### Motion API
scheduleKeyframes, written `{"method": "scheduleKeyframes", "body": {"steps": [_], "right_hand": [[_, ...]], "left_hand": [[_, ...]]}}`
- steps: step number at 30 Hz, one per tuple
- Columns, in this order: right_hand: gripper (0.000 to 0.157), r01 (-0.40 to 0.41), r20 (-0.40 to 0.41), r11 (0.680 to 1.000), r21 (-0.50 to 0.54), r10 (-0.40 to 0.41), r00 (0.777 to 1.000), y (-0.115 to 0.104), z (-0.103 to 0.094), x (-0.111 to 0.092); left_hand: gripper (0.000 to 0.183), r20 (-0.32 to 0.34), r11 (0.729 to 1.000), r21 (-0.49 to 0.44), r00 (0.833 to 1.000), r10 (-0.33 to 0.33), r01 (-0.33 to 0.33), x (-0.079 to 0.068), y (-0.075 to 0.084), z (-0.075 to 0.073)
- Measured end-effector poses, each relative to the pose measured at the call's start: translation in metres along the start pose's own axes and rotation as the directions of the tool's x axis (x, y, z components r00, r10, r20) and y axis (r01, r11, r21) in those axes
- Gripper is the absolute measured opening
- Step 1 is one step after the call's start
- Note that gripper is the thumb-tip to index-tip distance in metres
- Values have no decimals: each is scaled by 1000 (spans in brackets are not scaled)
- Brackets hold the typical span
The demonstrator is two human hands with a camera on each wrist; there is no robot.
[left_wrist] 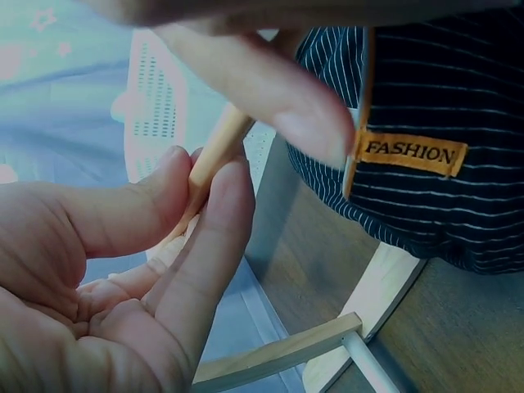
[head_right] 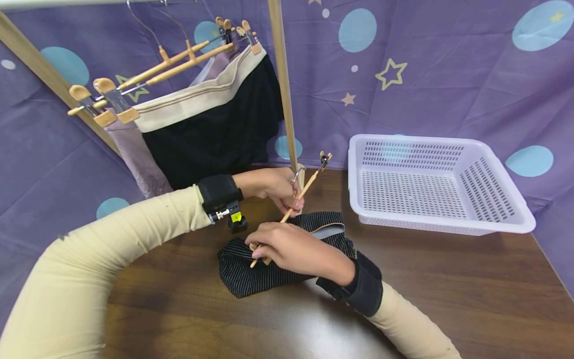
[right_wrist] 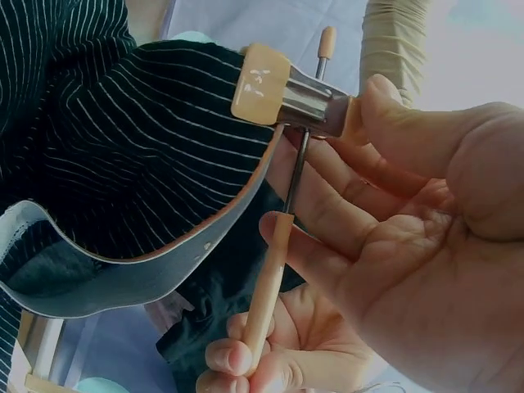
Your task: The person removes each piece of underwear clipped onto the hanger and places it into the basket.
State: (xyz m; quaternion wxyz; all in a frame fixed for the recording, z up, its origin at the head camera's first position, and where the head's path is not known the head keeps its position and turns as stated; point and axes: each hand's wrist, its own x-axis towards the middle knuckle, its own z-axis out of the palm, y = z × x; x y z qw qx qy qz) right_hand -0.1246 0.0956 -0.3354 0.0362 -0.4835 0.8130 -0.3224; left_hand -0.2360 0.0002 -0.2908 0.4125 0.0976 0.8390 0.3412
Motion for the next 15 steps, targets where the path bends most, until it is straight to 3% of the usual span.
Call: {"method": "scheduleKeyframes", "body": {"steps": [7,15], "right_hand": [[17,6,9,1000,-6,-5,1000,1,-1,0],[22,-17,50,1000,4,17,999,2,-4,3]], "left_hand": [[12,-19,1000,-11,1000,6,-6,2,0,3],[13,-26,999,-44,1000,9,-10,3,0,4]]}}
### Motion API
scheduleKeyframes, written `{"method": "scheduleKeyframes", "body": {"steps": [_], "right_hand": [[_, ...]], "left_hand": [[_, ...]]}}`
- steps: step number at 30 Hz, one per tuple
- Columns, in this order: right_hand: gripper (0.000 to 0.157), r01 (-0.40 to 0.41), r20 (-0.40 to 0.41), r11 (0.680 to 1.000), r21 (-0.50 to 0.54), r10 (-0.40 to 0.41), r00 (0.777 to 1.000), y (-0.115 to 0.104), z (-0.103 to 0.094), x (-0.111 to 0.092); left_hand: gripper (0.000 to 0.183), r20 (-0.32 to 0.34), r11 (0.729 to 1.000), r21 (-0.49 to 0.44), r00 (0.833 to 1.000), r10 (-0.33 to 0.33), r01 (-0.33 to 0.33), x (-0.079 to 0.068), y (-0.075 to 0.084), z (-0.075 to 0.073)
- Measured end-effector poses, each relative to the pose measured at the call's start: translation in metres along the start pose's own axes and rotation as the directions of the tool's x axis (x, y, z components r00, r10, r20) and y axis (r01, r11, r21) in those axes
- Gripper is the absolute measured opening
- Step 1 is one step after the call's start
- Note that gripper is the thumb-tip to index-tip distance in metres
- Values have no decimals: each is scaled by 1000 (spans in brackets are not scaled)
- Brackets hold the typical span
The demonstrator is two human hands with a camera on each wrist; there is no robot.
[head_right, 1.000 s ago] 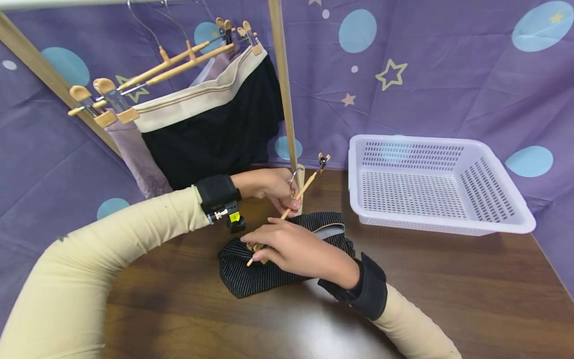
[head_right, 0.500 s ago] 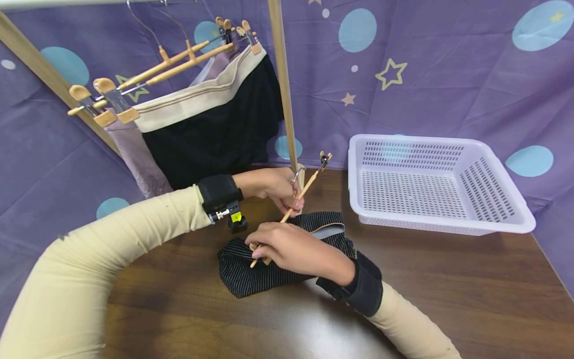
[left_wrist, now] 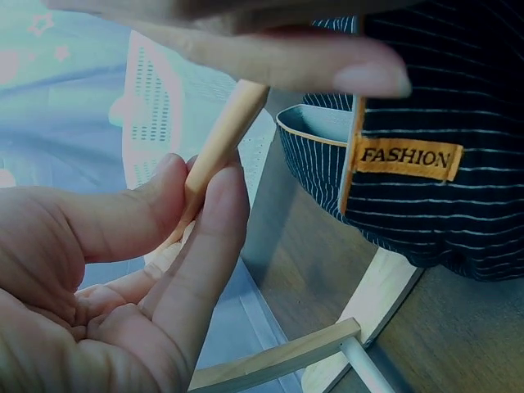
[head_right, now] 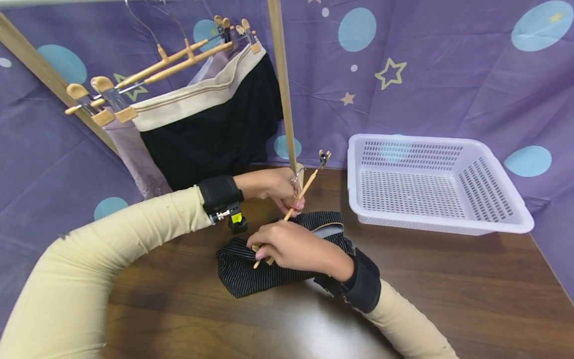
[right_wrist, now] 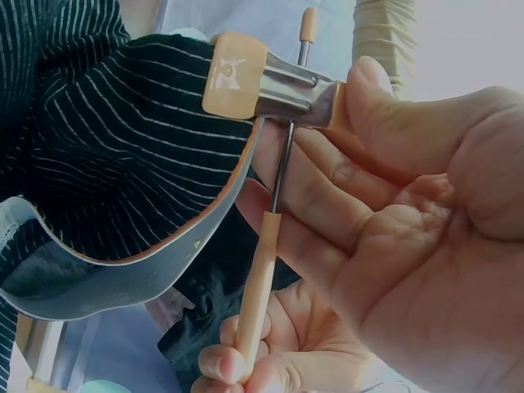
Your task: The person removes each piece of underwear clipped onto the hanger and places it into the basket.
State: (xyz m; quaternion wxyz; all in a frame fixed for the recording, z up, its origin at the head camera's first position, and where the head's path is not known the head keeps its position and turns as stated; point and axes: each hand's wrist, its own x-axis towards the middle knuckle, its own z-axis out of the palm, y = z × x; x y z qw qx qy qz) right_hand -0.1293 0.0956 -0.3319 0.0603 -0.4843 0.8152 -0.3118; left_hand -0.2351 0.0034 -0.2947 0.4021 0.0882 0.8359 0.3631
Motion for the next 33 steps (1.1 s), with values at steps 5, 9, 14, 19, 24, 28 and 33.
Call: {"method": "scheduleKeyframes", "body": {"steps": [5,9,14,19,24,28,33], "right_hand": [[14,47,-31,999,-19,-47,998,2,-1,1],[12,69,-63,997,-23,-70,996,2,-1,2],[11,75,-90,997,-19,-77,993,0,1,2],[10,86,-107,996,-10,-86,991,0,3,3],[11,100,-125,995,-19,-102,987,1,3,3],[11,110,-132,994,-4,-110,985,1,2,2],[12,144,-139,989,16,-141,980,1,1,0]], "left_hand": [[19,-7,1000,5,1000,14,-14,0,1,0],[14,-19,1000,15,1000,15,-15,-2,2,0],[10,-24,999,33,999,24,-23,-4,2,1],[9,-37,999,29,999,20,-19,-4,1,1],[10,-37,997,62,999,39,-37,-4,-1,-2],[13,-27,996,72,999,47,-45,-5,-2,-5],[9,-14,999,5,999,32,-32,-7,-4,-8]]}}
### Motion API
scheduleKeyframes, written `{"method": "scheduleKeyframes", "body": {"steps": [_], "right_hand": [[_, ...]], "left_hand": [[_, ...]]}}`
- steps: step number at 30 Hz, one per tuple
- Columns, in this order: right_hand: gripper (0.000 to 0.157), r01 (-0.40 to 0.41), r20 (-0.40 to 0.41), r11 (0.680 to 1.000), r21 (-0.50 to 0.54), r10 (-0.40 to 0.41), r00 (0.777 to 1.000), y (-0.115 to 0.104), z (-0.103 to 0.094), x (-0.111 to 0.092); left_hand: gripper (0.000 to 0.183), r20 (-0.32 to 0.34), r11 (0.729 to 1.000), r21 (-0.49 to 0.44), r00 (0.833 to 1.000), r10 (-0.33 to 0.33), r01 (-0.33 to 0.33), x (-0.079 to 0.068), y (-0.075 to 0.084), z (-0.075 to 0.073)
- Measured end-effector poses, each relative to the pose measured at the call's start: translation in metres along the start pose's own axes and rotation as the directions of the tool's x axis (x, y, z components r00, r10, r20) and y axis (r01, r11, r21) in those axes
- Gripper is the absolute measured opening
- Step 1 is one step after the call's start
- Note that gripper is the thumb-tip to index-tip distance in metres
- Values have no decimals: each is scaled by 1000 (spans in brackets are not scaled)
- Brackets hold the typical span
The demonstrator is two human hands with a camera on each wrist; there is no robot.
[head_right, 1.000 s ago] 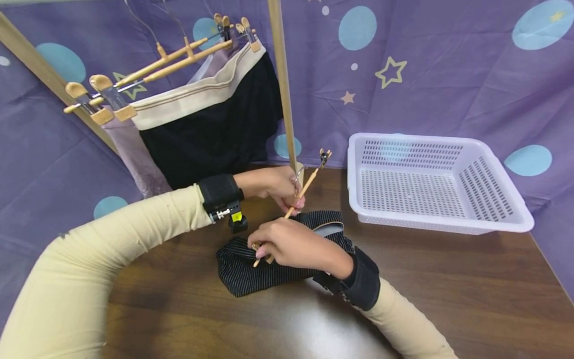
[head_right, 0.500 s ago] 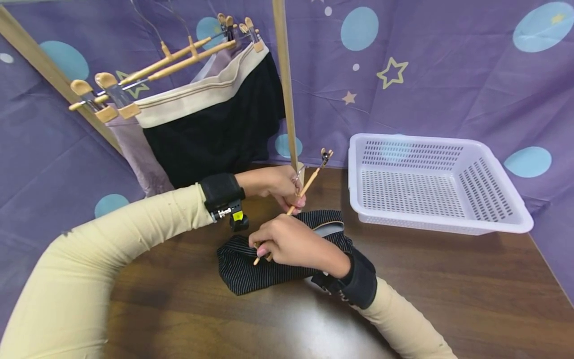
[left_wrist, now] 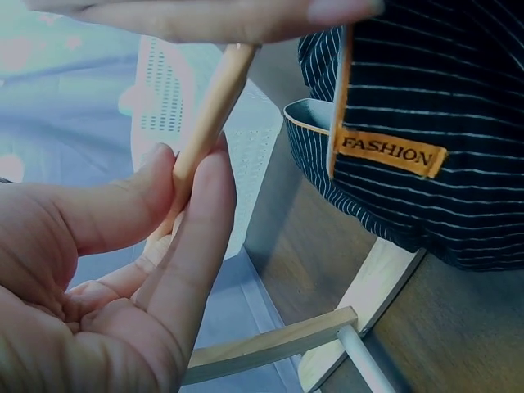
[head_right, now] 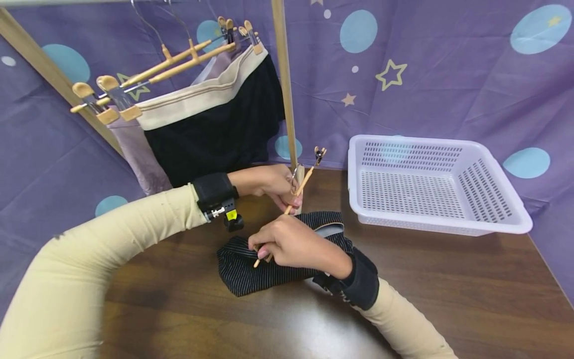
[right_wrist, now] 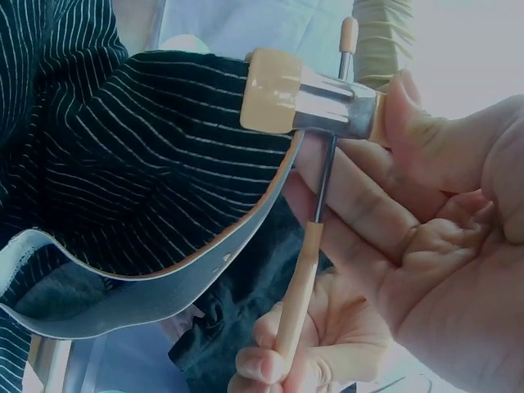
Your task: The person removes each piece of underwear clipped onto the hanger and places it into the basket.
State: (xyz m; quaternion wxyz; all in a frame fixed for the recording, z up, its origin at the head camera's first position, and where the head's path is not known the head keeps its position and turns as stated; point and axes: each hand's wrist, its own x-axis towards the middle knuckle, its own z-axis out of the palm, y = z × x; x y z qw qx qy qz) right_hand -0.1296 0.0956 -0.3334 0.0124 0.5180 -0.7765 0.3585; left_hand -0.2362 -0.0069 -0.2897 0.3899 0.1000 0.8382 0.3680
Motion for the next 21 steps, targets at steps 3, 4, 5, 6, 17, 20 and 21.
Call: {"method": "scheduleKeyframes", "body": {"steps": [3,4,5,6,17,20,21], "right_hand": [[12,23,-8,1000,1,-23,1000,0,1,0],[13,28,-14,1000,-1,-28,999,0,1,-1],[13,33,-20,999,-3,-33,999,1,1,-1],[14,39,-28,999,-4,-39,999,0,1,-1],[14,96,-88,995,6,-95,992,3,4,1],[13,103,-97,995,6,-102,990,3,5,1],[13,102,-101,995,8,-101,990,3,5,1]], "left_hand": [[9,2,999,-37,1000,-6,6,-1,-2,-2],[11,2,999,-45,1000,-6,6,-1,-3,-2],[12,1,999,-51,1000,-5,5,-2,-3,-2],[13,1,998,-59,1000,-7,7,-2,-4,-3],[13,24,995,-96,1000,-11,13,-1,-7,-7],[13,22,995,-98,1000,-6,8,-2,-7,-8],[12,19,995,-98,1000,-6,7,-2,-7,-8]]}}
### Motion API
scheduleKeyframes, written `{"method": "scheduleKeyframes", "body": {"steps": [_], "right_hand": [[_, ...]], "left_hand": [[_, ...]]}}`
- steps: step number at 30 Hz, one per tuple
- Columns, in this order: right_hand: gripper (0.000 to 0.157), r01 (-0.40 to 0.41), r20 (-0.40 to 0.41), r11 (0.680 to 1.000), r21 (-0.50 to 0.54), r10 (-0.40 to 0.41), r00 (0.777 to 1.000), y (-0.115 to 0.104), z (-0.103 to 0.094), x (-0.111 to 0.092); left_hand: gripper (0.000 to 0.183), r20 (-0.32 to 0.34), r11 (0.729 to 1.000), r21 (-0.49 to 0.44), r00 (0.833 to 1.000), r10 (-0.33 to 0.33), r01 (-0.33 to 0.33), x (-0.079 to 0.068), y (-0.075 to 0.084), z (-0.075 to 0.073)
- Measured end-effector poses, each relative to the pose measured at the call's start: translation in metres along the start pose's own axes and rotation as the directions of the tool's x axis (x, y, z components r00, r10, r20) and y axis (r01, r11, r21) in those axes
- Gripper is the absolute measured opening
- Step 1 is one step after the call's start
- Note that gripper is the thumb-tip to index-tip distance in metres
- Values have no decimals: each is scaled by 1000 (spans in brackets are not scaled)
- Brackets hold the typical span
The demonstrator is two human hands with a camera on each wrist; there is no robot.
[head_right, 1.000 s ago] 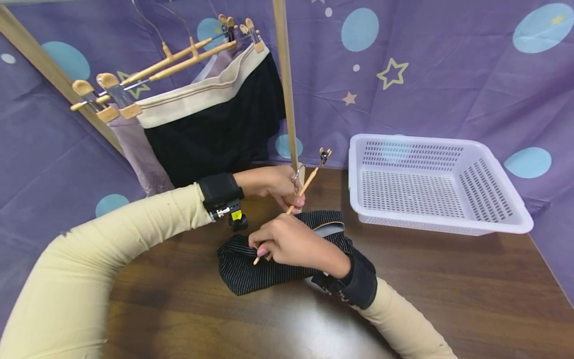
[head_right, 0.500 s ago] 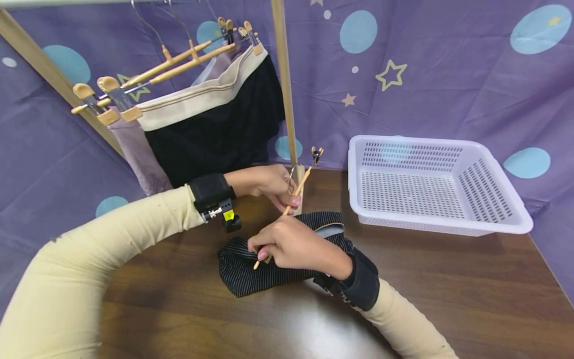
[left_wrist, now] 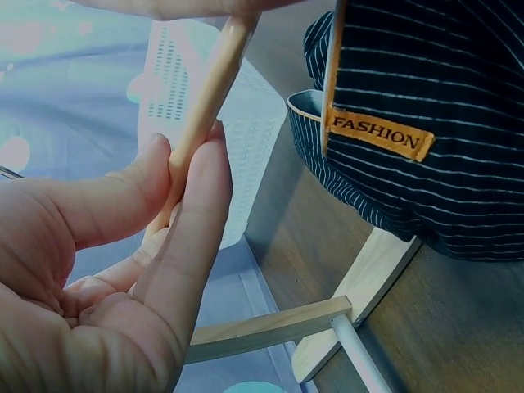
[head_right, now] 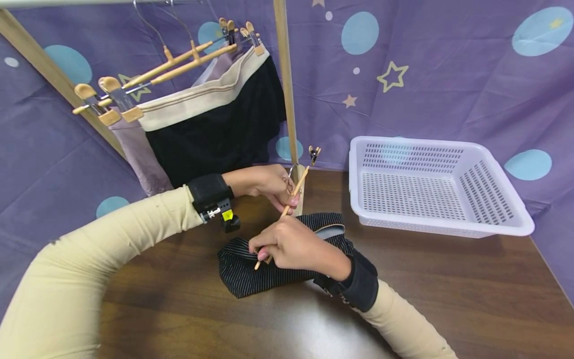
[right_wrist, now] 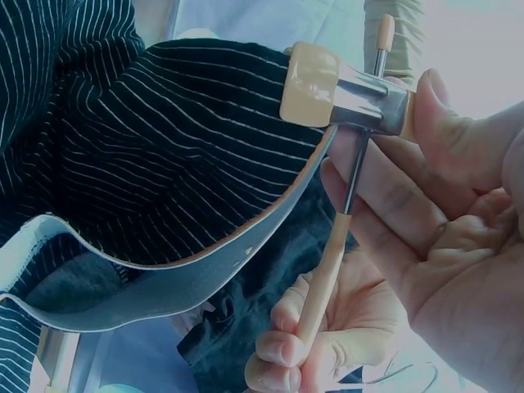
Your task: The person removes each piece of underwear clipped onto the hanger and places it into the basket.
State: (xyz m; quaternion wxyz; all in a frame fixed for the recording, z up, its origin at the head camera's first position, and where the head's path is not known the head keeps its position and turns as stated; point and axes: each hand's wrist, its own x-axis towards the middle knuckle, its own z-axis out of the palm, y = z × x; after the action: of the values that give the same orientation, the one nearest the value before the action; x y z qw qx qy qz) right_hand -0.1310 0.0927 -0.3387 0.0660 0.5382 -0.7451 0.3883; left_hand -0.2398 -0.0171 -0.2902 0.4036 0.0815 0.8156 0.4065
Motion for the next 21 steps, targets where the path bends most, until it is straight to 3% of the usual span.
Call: {"method": "scheduleKeyframes", "body": {"steps": [21], "right_hand": [[13,45,-72,999,-20,-46,996,2,4,1]], "left_hand": [[8,-17,1000,15,1000,1,-1,-4,2,-4]]}}
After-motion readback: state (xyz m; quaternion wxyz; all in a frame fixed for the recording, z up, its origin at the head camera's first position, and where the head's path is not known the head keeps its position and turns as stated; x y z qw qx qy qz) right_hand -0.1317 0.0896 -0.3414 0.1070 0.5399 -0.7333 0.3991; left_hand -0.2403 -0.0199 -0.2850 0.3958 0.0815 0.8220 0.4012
